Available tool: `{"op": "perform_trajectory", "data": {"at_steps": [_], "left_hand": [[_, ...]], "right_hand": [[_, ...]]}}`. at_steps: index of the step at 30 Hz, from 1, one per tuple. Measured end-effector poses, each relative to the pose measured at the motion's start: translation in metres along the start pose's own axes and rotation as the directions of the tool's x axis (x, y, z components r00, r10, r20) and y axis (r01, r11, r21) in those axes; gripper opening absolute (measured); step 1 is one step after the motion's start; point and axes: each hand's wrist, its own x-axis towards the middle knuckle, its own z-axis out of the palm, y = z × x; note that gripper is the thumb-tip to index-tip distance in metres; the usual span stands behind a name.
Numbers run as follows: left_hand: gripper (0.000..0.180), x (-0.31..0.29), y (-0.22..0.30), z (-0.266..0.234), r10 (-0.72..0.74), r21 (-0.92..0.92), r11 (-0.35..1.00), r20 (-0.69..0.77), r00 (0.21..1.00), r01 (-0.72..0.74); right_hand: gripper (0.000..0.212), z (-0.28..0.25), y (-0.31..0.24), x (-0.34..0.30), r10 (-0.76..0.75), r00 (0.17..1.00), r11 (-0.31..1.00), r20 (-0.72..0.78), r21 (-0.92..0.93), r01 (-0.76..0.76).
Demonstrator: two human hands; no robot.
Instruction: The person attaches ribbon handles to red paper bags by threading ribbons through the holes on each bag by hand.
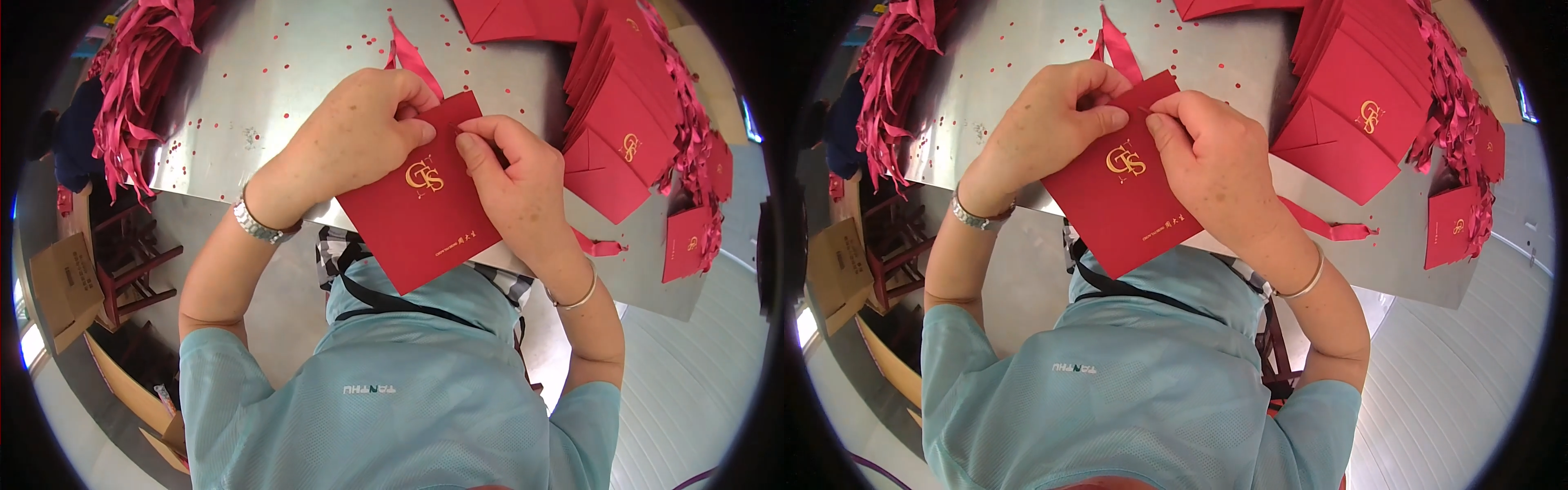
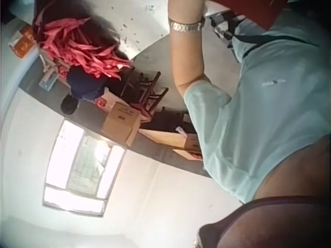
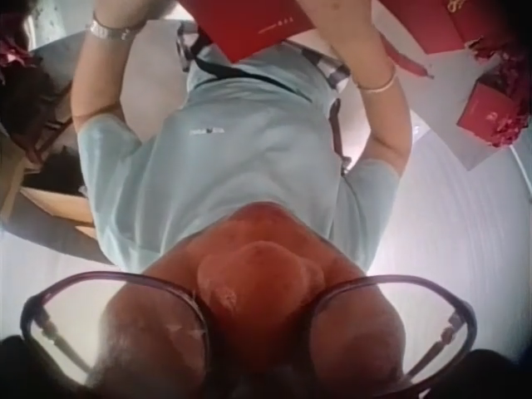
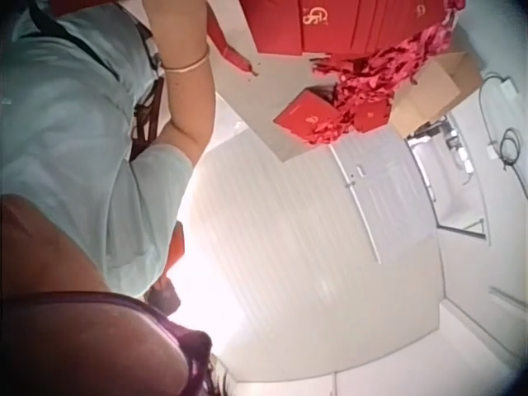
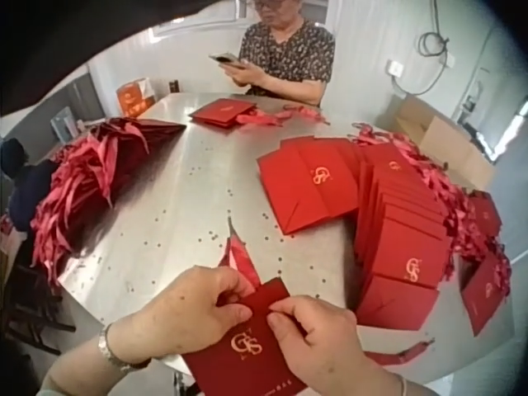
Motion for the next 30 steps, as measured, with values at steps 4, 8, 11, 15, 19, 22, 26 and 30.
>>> {"op": "perform_trajectory", "data": {"at_steps": [4,8,11,15,19,22,26,30], "left_hand": [[0.017,0.002,-0.01,0.003,0.08,0.028,0.996,0.001,0.997,-0.08],[0.018,0.005,-0.008,0.0,0.046,0.031,0.998,0.054,0.997,-0.048],[0.018,0.004,-0.009,-0.001,0.096,0.105,0.989,0.07,0.993,-0.103],[0.018,0.001,-0.009,-0.003,0.047,0.04,0.998,0.082,0.996,-0.05],[0.018,-0.002,-0.011,-0.005,-0.011,-0.077,0.997,0.11,0.994,0.02],[0.019,-0.004,-0.012,-0.005,-0.025,-0.121,0.992,0.123,0.992,0.04],[0.02,-0.007,-0.014,0.001,0.098,-0.081,0.992,0.056,0.994,-0.093],[0.021,-0.011,-0.012,0.009,0.2,0.055,0.978,0.01,0.98,-0.2]], "right_hand": [[0.009,0.004,0.003,0.002,-0.107,0.994,0.989,0.023,-0.102,0.109],[0.009,0.005,0.001,0.004,-0.202,0.979,0.965,0.024,-0.166,0.204],[0.008,0.005,0.0,0.005,-0.249,0.968,0.946,0.029,-0.206,0.249],[0.008,0.005,-0.003,0.006,-0.216,0.975,0.952,0.04,-0.213,0.22],[0.01,0.006,-0.006,0.007,-0.2,0.98,0.958,0.024,-0.205,0.2],[0.013,0.005,-0.01,0.008,-0.106,0.994,0.978,0.031,-0.178,0.11],[0.013,0.005,-0.014,0.014,-0.061,0.996,0.968,0.059,-0.241,0.073],[0.012,0.008,-0.028,0.023,-0.138,0.97,0.834,0.202,-0.505,0.224]]}}
